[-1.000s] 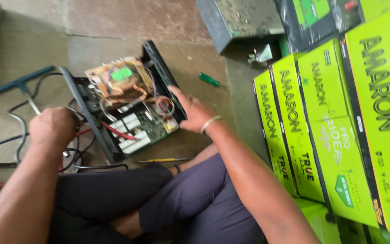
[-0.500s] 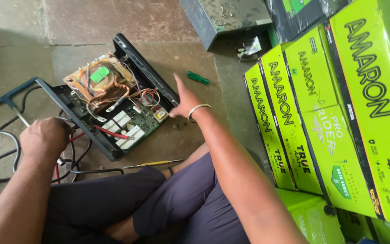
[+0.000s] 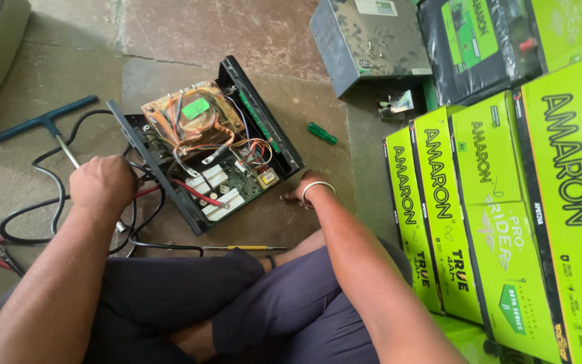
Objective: The person sits on the floor and works on an open electronic device, likely a battery charger. They remove a circuit board, inspect the internal components including a transformer, and then reinsert the board into the casing.
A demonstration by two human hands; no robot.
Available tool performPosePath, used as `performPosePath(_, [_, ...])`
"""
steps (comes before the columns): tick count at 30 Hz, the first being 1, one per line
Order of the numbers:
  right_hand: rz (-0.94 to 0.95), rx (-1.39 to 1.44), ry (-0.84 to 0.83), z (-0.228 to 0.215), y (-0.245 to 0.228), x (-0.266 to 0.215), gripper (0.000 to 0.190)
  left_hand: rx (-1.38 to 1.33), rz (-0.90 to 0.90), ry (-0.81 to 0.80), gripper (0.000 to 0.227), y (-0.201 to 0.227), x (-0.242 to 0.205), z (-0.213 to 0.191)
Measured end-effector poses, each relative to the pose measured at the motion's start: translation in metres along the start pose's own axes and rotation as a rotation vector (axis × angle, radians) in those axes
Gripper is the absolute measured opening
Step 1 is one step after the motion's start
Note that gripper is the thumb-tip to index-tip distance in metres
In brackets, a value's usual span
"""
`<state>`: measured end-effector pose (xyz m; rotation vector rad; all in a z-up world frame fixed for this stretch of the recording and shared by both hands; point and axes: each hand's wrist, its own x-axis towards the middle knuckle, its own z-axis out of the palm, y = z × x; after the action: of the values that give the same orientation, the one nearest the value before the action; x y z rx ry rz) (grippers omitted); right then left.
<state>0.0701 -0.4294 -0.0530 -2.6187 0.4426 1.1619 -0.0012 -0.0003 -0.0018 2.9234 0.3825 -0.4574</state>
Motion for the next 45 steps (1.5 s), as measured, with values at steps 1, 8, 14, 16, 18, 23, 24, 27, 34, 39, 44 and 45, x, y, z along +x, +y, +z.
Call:
performPosePath(1, [0.016,0.002,-0.025,0.000,0.001,-0.002,0.040,-0.015,0.002,0.005,0.025,0.000,0.000,0.001])
performPosePath(8, [-0.035,0.175,0.128,0.008,0.010,0.022,0.037,-0.047,0.016,0.016,0.022,-0.002,0.002,0.002])
performPosePath(14, [-0.411,0.098,0.534,0.041,0.016,0.041,0.097,-0.071,0.009,0.016,0.018,-0.001,0.001,-0.001])
performPosePath(16, [-0.309,-0.059,0.413,0.048,0.018,0.036,0.077,-0.069,0.010,0.003,0.017,-0.001,0.001,-0.001])
performPosePath(18, [-0.254,-0.128,0.348,0.050,0.016,0.028,0.068,-0.072,0.019,0.006,0.017,-0.002,0.000,-0.002])
performPosePath(23, [-0.286,-0.218,0.330,0.037,0.006,0.009,0.062,-0.090,0.043,0.045,0.018,-0.005,0.001,-0.005])
performPosePath(24, [-0.280,-0.226,0.329,0.036,0.004,0.006,0.061,-0.089,0.043,0.031,0.019,-0.005,0.001,-0.006])
performPosePath(27, [-0.231,-0.211,0.269,0.039,0.004,0.004,0.055,-0.088,0.034,-0.010,0.022,-0.004,0.003,-0.005])
performPosePath(34, [-0.035,0.358,-0.050,0.024,0.023,0.038,0.027,-0.088,0.028,-0.005,0.018,-0.008,0.008,0.002])
performPosePath(39, [-0.145,0.356,-0.098,0.021,0.028,0.027,0.016,-0.068,0.030,0.024,0.021,-0.007,0.006,0.005])
performPosePath(44, [0.049,-0.015,-0.168,-0.004,-0.006,-0.029,0.035,-0.050,-0.015,-0.013,0.023,-0.001,0.002,-0.003])
performPosePath(45, [-0.002,0.071,-0.137,-0.013,-0.009,-0.039,0.039,-0.048,-0.016,-0.024,0.023,-0.001,0.002,-0.003])
